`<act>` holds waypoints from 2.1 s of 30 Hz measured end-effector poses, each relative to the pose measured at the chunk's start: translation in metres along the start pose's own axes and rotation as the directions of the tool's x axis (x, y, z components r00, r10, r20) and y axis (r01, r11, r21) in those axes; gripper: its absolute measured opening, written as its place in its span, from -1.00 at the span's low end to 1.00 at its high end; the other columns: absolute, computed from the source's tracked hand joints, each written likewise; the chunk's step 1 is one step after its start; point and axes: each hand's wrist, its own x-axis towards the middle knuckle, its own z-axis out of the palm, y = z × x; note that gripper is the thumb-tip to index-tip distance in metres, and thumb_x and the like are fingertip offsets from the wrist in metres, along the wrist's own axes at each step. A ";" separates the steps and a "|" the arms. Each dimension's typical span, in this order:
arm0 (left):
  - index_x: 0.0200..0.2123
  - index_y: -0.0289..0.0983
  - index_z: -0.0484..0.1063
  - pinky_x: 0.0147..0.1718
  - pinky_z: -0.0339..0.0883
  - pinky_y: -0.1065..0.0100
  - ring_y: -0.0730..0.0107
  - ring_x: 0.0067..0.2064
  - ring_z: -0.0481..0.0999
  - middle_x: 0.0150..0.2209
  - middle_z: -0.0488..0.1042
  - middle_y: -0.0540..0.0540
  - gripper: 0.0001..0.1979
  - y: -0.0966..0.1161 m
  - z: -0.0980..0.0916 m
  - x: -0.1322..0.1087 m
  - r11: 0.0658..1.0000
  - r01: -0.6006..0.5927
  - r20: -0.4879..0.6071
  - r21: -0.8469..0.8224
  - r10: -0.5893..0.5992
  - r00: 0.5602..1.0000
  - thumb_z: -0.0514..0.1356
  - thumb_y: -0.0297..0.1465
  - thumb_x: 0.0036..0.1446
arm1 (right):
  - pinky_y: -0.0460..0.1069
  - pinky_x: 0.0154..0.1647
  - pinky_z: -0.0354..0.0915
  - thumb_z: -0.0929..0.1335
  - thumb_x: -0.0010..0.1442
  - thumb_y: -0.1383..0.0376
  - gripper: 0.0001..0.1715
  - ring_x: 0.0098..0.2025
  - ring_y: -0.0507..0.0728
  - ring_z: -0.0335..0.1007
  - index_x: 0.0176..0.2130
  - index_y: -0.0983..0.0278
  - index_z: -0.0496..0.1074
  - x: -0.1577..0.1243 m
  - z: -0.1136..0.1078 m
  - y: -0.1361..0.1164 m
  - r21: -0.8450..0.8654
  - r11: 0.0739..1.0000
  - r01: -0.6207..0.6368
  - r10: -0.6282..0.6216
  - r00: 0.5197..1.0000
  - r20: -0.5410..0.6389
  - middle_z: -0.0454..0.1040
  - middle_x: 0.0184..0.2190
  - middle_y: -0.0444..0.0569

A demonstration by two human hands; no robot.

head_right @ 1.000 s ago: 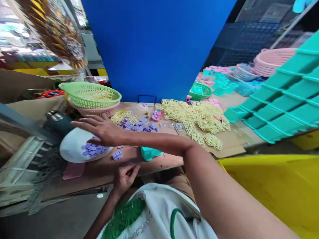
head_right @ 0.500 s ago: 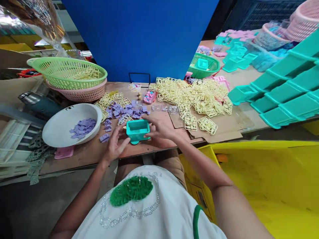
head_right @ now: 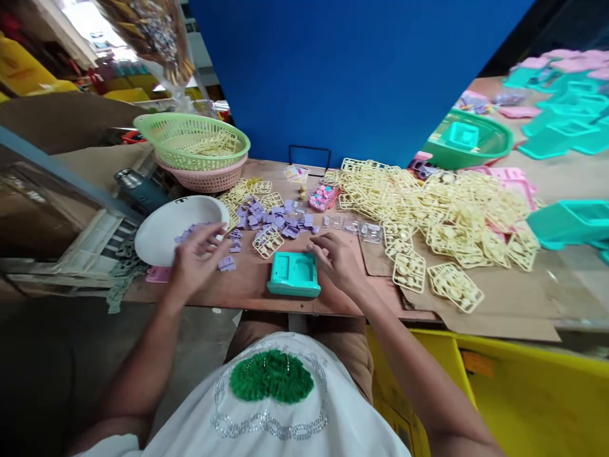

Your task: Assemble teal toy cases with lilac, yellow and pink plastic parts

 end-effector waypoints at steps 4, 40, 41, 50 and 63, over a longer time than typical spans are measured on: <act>-0.06 -0.29 0.65 -0.05 0.50 0.22 0.19 -0.20 0.61 -0.01 0.60 -0.23 -0.64 -0.043 -0.072 0.042 0.869 0.153 0.177 0.470 -0.263 0.948 0.36 -0.27 0.08 | 0.00 -0.44 0.44 0.33 0.47 0.04 -0.60 -0.24 0.19 0.58 -0.09 0.23 0.65 -0.004 -0.008 -0.008 -0.027 0.998 0.059 -0.061 0.997 -0.050 0.61 -0.18 0.14; -0.28 -0.24 0.64 -0.17 0.65 0.26 0.31 -0.22 0.68 -0.27 0.64 -0.06 -0.63 0.079 0.088 -0.015 0.583 0.295 0.220 -0.757 -0.198 0.955 0.53 -0.09 0.01 | 0.09 -0.15 0.51 0.44 0.37 0.07 -0.77 -0.16 0.19 0.55 -0.20 0.16 0.61 -0.021 0.026 -0.077 0.356 0.929 0.101 0.016 0.950 -0.310 0.58 -0.26 0.02; -0.24 -0.22 0.67 -0.10 0.63 0.25 0.28 -0.14 0.67 -0.20 0.63 -0.09 -0.68 0.076 0.087 -0.016 0.671 0.217 0.172 -0.708 -0.134 0.976 0.49 -0.10 0.09 | 0.08 -0.17 0.50 0.44 0.37 0.06 -0.75 -0.17 0.18 0.54 -0.23 0.17 0.58 -0.021 0.024 -0.076 0.383 0.920 0.079 0.042 0.954 -0.298 0.56 -0.27 0.01; 0.32 -0.17 0.43 0.35 0.34 -0.05 -0.06 0.35 0.42 0.29 0.42 -0.29 -0.18 0.019 0.092 -0.034 0.962 -0.044 0.259 -0.269 0.116 0.959 0.52 -0.06 0.03 | 0.09 -0.17 0.35 0.40 0.39 0.13 -0.68 -0.30 0.14 0.39 -0.38 0.18 0.42 -0.021 0.001 -0.068 0.122 0.992 0.033 -0.019 0.993 -0.118 0.48 -0.43 -0.08; -0.34 -0.31 0.64 -0.44 0.52 0.48 0.48 -0.46 0.59 -0.44 0.65 -0.03 -0.58 0.068 0.069 -0.011 0.226 0.609 0.562 -0.760 -0.244 0.791 0.62 -0.18 -0.17 | 0.24 0.01 0.45 0.33 0.46 0.28 -0.70 -0.08 0.25 0.48 0.07 0.15 0.61 -0.014 0.005 -0.079 -0.056 0.874 0.482 -0.485 0.869 -0.098 0.64 -0.20 0.06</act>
